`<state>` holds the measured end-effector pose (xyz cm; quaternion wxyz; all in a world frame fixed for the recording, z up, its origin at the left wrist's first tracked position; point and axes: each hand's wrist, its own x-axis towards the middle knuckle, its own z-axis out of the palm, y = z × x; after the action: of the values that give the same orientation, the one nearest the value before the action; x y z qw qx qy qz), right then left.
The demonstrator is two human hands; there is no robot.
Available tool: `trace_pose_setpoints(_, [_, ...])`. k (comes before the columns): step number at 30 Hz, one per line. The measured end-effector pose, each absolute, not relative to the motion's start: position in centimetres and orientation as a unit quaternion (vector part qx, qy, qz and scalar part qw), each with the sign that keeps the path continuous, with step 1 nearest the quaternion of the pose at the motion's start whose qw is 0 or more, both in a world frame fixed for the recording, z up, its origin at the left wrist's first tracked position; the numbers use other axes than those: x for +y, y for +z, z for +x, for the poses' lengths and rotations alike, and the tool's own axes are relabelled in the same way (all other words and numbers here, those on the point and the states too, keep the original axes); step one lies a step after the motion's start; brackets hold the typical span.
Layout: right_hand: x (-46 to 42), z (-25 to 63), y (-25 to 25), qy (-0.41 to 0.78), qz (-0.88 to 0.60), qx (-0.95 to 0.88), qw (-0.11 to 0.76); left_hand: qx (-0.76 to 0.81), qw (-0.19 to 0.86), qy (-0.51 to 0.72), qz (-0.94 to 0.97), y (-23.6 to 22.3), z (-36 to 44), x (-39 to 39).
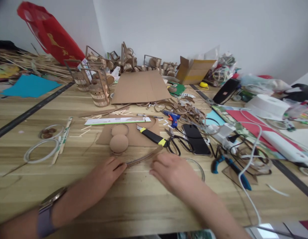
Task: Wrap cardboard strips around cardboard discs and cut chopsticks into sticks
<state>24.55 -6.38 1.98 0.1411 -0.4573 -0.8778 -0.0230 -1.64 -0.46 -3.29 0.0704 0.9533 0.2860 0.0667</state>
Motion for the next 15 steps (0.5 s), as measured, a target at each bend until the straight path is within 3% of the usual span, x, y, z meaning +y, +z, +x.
trace_pose_setpoints(2, [-7.6, 27.7, 2.7, 0.027, -0.515, -0.845, 0.143, 0.287, 0.076, 0.053, 0.953, -2.9, -1.7, -0.1])
trace_pose_setpoints(8, [-9.8, 33.0, 0.3, 0.059, -0.668, -0.741, -0.042, 0.296, 0.115, 0.068, 0.946, -3.3, -1.8, 0.2])
trace_pose_setpoints(12, [-10.0, 33.1, 0.3, 0.059, -0.637, -0.768, -0.019, 0.295, 0.131, 0.085, 0.943, -3.8, -2.0, 0.3])
trace_pose_setpoints(15, [-10.7, 32.0, 3.4, 0.051, -0.607, -0.79, 0.066, 0.284, 0.119, 0.075, 0.948, -3.7, -2.0, 0.3])
